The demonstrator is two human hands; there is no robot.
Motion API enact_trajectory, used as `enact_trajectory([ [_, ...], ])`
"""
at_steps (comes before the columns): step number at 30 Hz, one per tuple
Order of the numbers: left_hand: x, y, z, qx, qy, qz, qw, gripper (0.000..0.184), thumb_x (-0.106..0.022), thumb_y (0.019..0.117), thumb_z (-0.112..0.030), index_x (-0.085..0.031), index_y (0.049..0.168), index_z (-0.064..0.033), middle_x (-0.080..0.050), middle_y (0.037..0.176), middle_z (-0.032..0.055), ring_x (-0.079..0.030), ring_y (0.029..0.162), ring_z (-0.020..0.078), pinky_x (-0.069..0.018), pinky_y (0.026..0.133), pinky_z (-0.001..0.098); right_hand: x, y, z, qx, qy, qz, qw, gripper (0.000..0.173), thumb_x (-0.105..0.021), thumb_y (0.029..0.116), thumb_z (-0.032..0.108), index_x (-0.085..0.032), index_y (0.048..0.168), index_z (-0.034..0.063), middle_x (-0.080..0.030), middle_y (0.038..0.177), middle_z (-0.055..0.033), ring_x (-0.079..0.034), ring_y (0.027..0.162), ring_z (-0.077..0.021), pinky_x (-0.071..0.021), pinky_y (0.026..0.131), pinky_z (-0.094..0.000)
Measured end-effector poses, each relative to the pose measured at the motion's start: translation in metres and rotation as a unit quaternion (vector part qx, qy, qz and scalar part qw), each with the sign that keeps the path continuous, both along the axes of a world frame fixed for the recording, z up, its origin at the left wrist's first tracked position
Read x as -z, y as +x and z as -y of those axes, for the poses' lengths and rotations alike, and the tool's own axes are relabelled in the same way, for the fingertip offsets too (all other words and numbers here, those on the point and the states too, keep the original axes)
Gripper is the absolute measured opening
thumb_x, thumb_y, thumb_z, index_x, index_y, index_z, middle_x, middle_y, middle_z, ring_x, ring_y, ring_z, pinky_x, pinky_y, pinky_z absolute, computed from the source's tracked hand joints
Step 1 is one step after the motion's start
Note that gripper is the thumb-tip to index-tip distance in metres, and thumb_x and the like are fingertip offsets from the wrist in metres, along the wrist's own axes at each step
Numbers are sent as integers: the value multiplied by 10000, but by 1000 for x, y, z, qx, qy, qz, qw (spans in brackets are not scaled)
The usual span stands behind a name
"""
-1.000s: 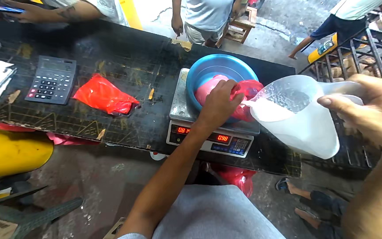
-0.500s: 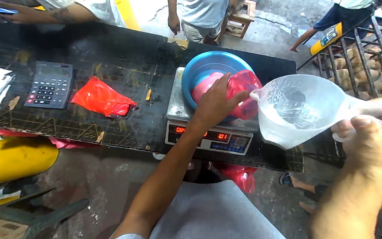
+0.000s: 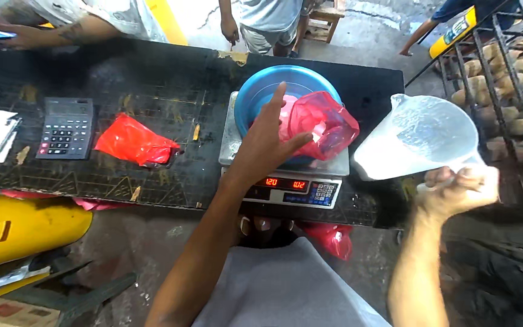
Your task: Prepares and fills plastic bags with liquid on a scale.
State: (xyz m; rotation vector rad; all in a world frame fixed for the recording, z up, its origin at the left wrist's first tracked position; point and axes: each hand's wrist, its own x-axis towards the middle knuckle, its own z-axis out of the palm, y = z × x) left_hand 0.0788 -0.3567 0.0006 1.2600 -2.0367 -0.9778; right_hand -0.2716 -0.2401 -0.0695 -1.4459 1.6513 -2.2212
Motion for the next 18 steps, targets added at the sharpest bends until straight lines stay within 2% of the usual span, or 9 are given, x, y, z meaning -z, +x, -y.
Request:
enact_trajectory([
  [3,1,4,0,21,-53,-13,998,906,-705,942,-444,-187,1638,-181,-392,1589,100,-553,1294,241,-555,951,426,36,13,7,47,-35,20,998,171,-451,1043,153,-526,889,138,-539,613,129,-527,489,-7,-485,467,-191],
  [6,-3,9,0,40,-88,-4,995,834,-688,958,-411,-244,1623,-177,-329,1633,87,-519,1341,233,-531,991,420,50,26,13,75,-41,18,996,221,-468,1069,278,-514,920,120,-532,635,122,-528,510,-3,-492,490,-193],
  [8,-4,14,-2,50,-96,0,994,787,-678,967,-378,-279,1612,-170,-338,1623,92,-529,1329,231,-534,995,416,53,24,6,99,-19,-18,995,379,-492,1061,439,-522,1008,65,-595,748,82,-590,627,-5,-537,592,-205],
  [9,-4,18,-2,57,-102,4,993,774,-684,962,-370,-300,1602,-163,-345,1615,97,-530,1328,230,-536,999,416,51,19,-3,115,-7,-53,992,500,-475,1061,483,-522,1109,-12,-630,894,16,-632,778,-30,-564,722,-233],
  [10,-4,22,-2,63,-110,4,992,759,-698,958,-365,-331,1588,-154,-350,1609,106,-526,1334,235,-540,1004,423,43,13,-15,121,-3,-88,989,549,-442,1074,448,-488,1216,-81,-624,1073,-70,-628,968,-85,-546,870,-281],
  [11,-4,27,-1,66,-120,6,991,733,-711,949,-363,-377,1563,-142,-356,1601,123,-525,1340,244,-547,1005,435,27,10,-24,134,-9,-113,985,514,-419,1085,379,-454,1280,-95,-608,1178,-116,-613,1057,-126,-532,919,-319],
  [15,-4,28,-5,64,-166,16,984,554,-774,896,-358,-602,1382,-155,-350,1589,162,-531,1311,283,-542,999,451,-71,56,-10,119,-1,-158,980,178,-478,1041,104,-581,1159,18,-648,1037,-4,-635,907,-57,-557,797,-274],
  [16,-3,21,-6,76,-188,28,979,536,-794,877,-378,-634,1348,-179,-331,1599,188,-497,1347,330,-523,1020,485,-90,75,5,77,64,-209,973,210,-542,1013,114,-615,1155,-23,-648,1073,-62,-638,975,-92,-554,866,-292],
  [18,2,5,-4,112,-231,94,962,544,-798,855,-463,-649,1338,-263,-265,1634,222,-347,1464,414,-430,1114,555,-111,101,51,-8,233,-358,904,430,-672,974,312,-653,1275,5,-640,1264,-197,-577,1242,-339,-466,1040,-533],
])
